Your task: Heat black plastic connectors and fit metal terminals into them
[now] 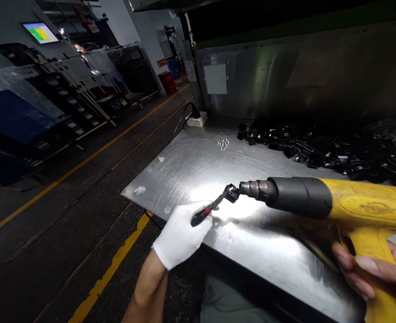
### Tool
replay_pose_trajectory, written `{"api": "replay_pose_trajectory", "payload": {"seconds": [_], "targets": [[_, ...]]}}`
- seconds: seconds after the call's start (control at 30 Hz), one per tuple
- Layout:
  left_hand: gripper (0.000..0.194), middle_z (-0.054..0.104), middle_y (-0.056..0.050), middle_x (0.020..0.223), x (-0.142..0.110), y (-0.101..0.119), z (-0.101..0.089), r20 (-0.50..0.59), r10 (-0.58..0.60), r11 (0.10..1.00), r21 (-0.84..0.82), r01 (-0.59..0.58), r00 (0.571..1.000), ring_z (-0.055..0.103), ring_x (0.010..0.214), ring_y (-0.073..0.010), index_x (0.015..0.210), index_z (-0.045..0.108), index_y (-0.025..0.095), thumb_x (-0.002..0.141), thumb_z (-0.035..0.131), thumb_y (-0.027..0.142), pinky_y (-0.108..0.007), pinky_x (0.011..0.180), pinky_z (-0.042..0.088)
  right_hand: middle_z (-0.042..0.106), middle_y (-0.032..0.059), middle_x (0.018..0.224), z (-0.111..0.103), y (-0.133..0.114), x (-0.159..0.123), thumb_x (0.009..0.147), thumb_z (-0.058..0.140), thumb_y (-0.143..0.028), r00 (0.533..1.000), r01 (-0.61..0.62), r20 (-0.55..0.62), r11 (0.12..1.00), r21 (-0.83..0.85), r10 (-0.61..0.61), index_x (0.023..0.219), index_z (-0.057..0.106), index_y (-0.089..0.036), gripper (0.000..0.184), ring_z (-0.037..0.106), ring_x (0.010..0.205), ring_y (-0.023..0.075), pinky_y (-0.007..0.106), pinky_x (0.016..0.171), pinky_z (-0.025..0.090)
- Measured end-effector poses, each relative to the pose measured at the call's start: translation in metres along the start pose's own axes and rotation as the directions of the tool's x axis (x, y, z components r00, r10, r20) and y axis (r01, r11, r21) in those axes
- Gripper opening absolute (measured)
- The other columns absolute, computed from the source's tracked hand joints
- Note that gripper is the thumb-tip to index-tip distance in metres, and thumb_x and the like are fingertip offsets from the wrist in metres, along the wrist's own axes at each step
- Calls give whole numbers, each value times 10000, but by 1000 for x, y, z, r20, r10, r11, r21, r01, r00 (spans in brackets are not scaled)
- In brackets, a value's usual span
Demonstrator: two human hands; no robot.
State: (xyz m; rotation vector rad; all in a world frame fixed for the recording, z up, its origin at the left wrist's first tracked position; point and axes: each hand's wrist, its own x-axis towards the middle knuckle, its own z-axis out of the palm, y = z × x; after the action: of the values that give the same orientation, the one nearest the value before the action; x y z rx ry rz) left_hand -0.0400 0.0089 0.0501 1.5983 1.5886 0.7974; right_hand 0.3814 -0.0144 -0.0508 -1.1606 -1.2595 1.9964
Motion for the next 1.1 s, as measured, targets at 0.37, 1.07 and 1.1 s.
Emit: {"api": "replay_pose_trajectory", "payload": {"seconds": [0.37,1.07,1.1], "targets": [[216,740,-27,803,2,1,-3,77,12,999,-31,-10,997,677,841,-254,974,782,228,870,593,224,-305,712,518,557,69,590,18,-14,-2,816,612,-592,997,-3,-71,998,61,8,942,675,-240,379,463,511,212,331,468,351],[217,732,-7,847,4,-2,-11,198,23,1000,-6,-22,980,625,758,-179,1019,749,166,872,595,202,-247,713,471,603,70,771,48,-40,0,751,727,-530,982,72,-181,988,134,-47,875,700,-200,353,472,509,151,292,464,393],[193,725,-7,838,5,-3,-11,210,24,1000,-13,-22,977,618,749,-172,989,743,164,870,595,199,-244,705,468,618,76,819,47,-40,0,756,724,-530,983,70,-177,987,142,-44,885,700,-204,352,479,515,145,287,467,401]]}}
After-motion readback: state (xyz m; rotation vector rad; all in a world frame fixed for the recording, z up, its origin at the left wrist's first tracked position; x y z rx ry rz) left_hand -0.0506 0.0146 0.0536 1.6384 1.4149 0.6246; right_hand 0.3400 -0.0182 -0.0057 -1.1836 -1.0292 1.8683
